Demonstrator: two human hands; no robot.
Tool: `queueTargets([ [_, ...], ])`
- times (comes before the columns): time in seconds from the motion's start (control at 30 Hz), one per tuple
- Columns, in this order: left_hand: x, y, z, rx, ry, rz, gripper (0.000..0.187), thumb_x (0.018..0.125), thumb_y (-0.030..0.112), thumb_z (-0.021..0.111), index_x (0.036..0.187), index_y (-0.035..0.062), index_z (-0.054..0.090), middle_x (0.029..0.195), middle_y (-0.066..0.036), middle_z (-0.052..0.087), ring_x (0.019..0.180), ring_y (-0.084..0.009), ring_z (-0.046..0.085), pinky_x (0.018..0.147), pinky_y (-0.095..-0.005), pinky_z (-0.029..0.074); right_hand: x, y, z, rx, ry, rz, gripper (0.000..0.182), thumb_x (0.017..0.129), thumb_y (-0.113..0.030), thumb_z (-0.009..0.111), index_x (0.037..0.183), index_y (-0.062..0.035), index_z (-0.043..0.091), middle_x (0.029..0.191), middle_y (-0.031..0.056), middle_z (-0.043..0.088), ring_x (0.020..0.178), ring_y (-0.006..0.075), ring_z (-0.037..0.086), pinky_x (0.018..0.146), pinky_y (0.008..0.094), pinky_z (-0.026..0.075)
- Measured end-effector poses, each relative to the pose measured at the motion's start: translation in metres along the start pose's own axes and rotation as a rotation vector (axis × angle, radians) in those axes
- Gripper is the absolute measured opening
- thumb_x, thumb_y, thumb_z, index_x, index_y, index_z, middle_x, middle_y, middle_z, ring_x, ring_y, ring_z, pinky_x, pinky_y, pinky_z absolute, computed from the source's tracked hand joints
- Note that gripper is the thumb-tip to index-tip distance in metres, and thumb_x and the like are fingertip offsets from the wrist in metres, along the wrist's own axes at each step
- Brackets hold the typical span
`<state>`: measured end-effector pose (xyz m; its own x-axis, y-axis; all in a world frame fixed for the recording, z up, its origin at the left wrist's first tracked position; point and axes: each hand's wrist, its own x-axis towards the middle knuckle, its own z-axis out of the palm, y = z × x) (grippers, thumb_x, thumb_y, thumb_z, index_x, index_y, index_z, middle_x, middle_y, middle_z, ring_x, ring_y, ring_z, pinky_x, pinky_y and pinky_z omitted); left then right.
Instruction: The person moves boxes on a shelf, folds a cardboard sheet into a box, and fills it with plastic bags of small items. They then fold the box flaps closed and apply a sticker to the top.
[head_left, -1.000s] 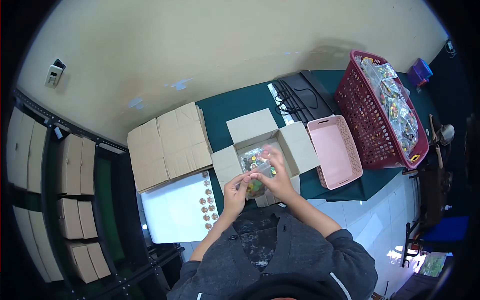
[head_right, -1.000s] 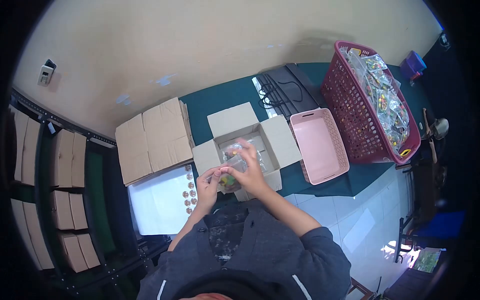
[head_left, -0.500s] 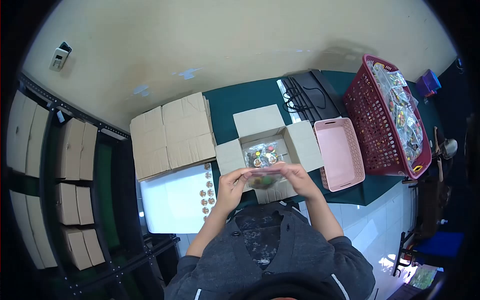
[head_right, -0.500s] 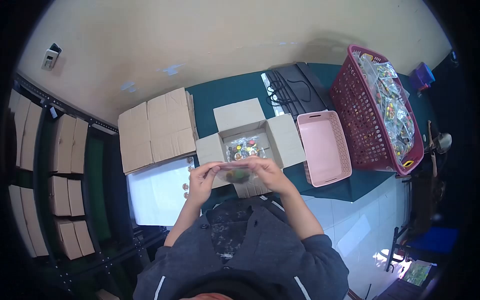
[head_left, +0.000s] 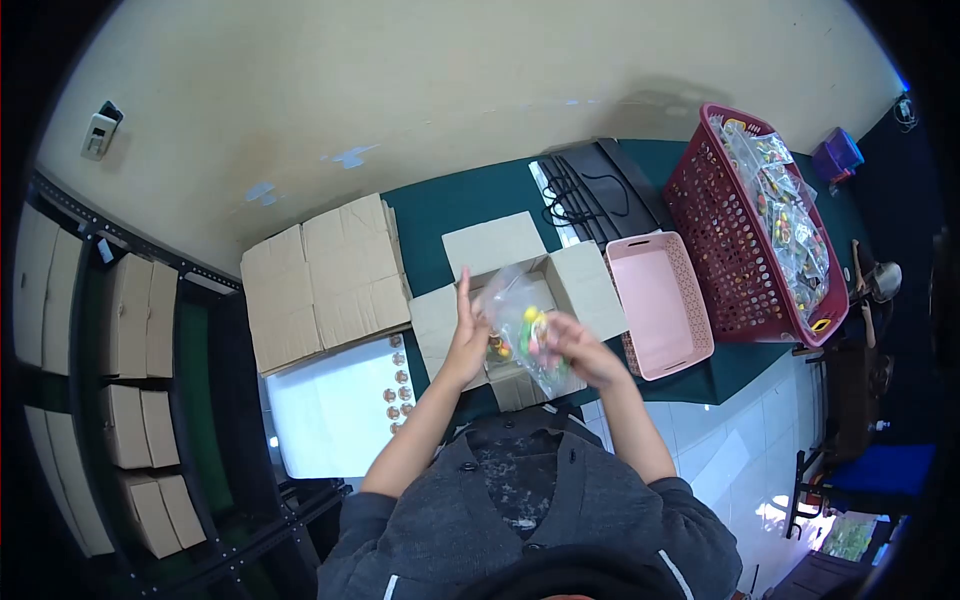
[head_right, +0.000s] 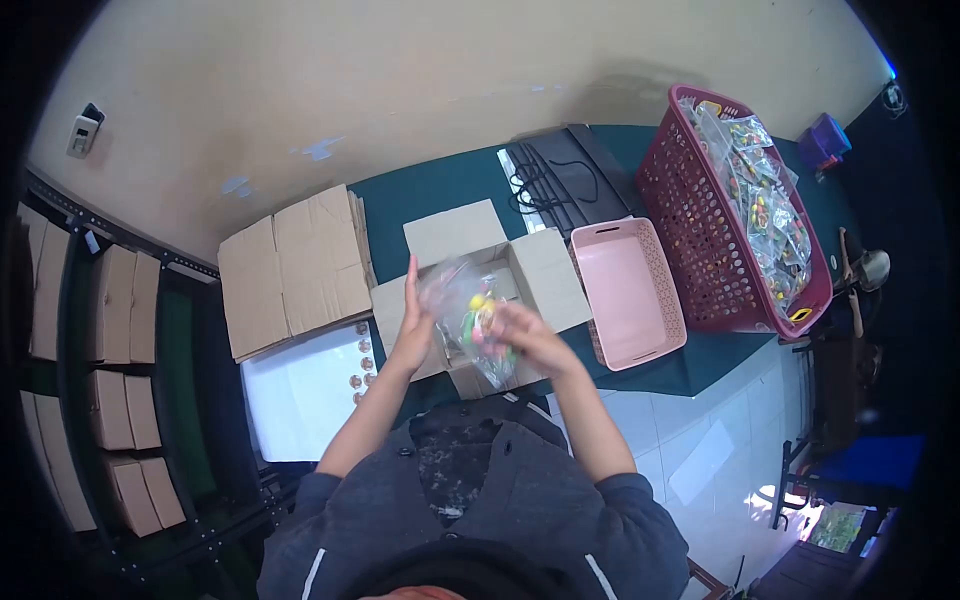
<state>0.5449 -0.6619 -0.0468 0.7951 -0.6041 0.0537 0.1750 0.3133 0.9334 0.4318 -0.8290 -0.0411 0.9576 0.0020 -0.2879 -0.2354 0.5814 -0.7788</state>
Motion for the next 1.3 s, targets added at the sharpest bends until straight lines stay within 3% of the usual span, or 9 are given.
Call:
queueTargets([
  [0.07, 0.008, -0.038, -0.009, 0.14, 0.079, -0.116, 0.048, 0.092, 0.008, 0.04, 0.139, 0.0053, 0.027, 0.136, -0.021, 0.037, 0.125, -0.0295, 0.04, 0.1, -0.0374, 0.036, 0.003, -0.004, -0.032, -0.243, 0.39, -0.166, 0.05, 0.081, -0.004, 0.062, 0.127, -0.0042, 0.044, 0.109, 0.009, 0.055, 0.099, 0.0182, 0.056, 0.082, 0.0287, 0.048],
  [0.13, 0.013, -0.085, -0.029, 0.778, -0.189, 0.081, 0.052, 0.087, 0.004, 0.044, 0.137, 0.0084, 0.032, 0.132, -0.024, 0.039, 0.123, -0.037, 0.04, 0.102, -0.0418, 0.032, 0.008, 0.009, -0.07, -1.001, 0.73, -0.426, 0.049, 0.079, 0.0, 0.061, 0.125, -0.0023, 0.046, 0.105, 0.0119, 0.054, 0.096, 0.0225, 0.055, 0.083, 0.0323, 0.046],
  [0.27, 0.027, -0.113, -0.005, 1.238, -0.66, 0.115, 0.049, 0.08, 0.003, 0.05, 0.127, 0.0103, 0.045, 0.131, -0.016, 0.044, 0.124, -0.0411, 0.038, 0.104, -0.0456, 0.031, 0.006, 0.003, -0.038, -1.233, 0.756, -0.467, 0.051, 0.077, 0.0, 0.061, 0.126, -0.0046, 0.045, 0.096, 0.0166, 0.051, 0.096, 0.0298, 0.055, 0.082, 0.0384, 0.044],
  [0.57, 0.048, -0.142, 0.007, 1.709, -0.895, 0.253, 0.034, 0.082, 0.013, 0.05, 0.115, 0.0129, 0.058, 0.116, -0.004, 0.055, 0.127, -0.0307, 0.036, 0.105, -0.0648, 0.009, 0.025, 0.033, -0.038, -1.372, 0.664, -0.407, 0.028, 0.084, -0.002, 0.052, 0.111, -0.0054, 0.053, 0.095, 0.0177, 0.05, 0.083, 0.0373, 0.058, 0.07, 0.0437, 0.048],
  [0.83, 0.035, -0.124, -0.011, 1.721, -0.733, 0.353, 0.032, 0.082, 0.012, 0.05, 0.113, 0.0111, 0.058, 0.118, -0.003, 0.053, 0.129, -0.0289, 0.035, 0.103, -0.0672, 0.007, 0.033, 0.061, -0.044, -1.159, 0.618, -0.316, 0.03, 0.081, 0.002, 0.053, 0.111, -0.0005, 0.053, 0.106, 0.0202, 0.048, 0.099, 0.0365, 0.053, 0.084, 0.0403, 0.045],
  [0.9, 0.033, -0.12, -0.012, 1.701, -0.704, 0.35, 0.034, 0.081, 0.012, 0.051, 0.115, 0.0103, 0.056, 0.12, -0.003, 0.052, 0.129, -0.0294, 0.035, 0.103, -0.0672, 0.007, 0.033, 0.065, -0.041, -1.557, 0.583, -0.445, 0.031, 0.08, 0.003, 0.053, 0.11, 0.0028, 0.051, 0.117, 0.0219, 0.045, 0.106, 0.038, 0.049, 0.09, 0.0404, 0.042],
  [1.03, 0.024, -0.115, -0.01, 1.665, -0.591, 0.26, 0.041, 0.08, 0.015, 0.054, 0.121, 0.0084, 0.051, 0.127, -0.009, 0.048, 0.13, -0.0328, 0.032, 0.103, -0.066, 0.01, 0.033, 0.065, -0.041, -1.655, 0.478, -0.544, 0.032, 0.08, 0.003, 0.052, 0.111, 0.0045, 0.05, 0.118, 0.0237, 0.047, 0.106, 0.0399, 0.049, 0.093, 0.0406, 0.042],
  [1.17, 0.007, -0.117, -0.002, 1.588, -0.271, 0.022, 0.051, 0.079, 0.026, 0.061, 0.126, 0.0118, 0.048, 0.139, -0.013, 0.035, 0.13, -0.0385, 0.028, 0.103, -0.063, 0.017, 0.049, 0.082, -0.065, -1.467, 0.425, -0.249, 0.034, 0.086, -0.007, 0.048, 0.119, 0.0005, 0.049, 0.119, 0.0299, 0.048, 0.109, 0.0452, 0.048, 0.095, 0.0432, 0.04],
  [1.3, 0.0, -0.118, -0.005, 1.559, -0.294, -0.103, 0.065, 0.076, 0.035, 0.066, 0.132, 0.0135, 0.042, 0.146, -0.013, 0.021, 0.131, -0.0404, 0.024, 0.102, -0.062, 0.019, 0.062, 0.094, -0.08, -1.525, 0.3, 0.008, 0.042, 0.09, -0.021, 0.047, 0.129, -0.0079, 0.045, 0.127, 0.0346, 0.04, 0.113, 0.0473, 0.045, 0.094, 0.0463, 0.04],
])
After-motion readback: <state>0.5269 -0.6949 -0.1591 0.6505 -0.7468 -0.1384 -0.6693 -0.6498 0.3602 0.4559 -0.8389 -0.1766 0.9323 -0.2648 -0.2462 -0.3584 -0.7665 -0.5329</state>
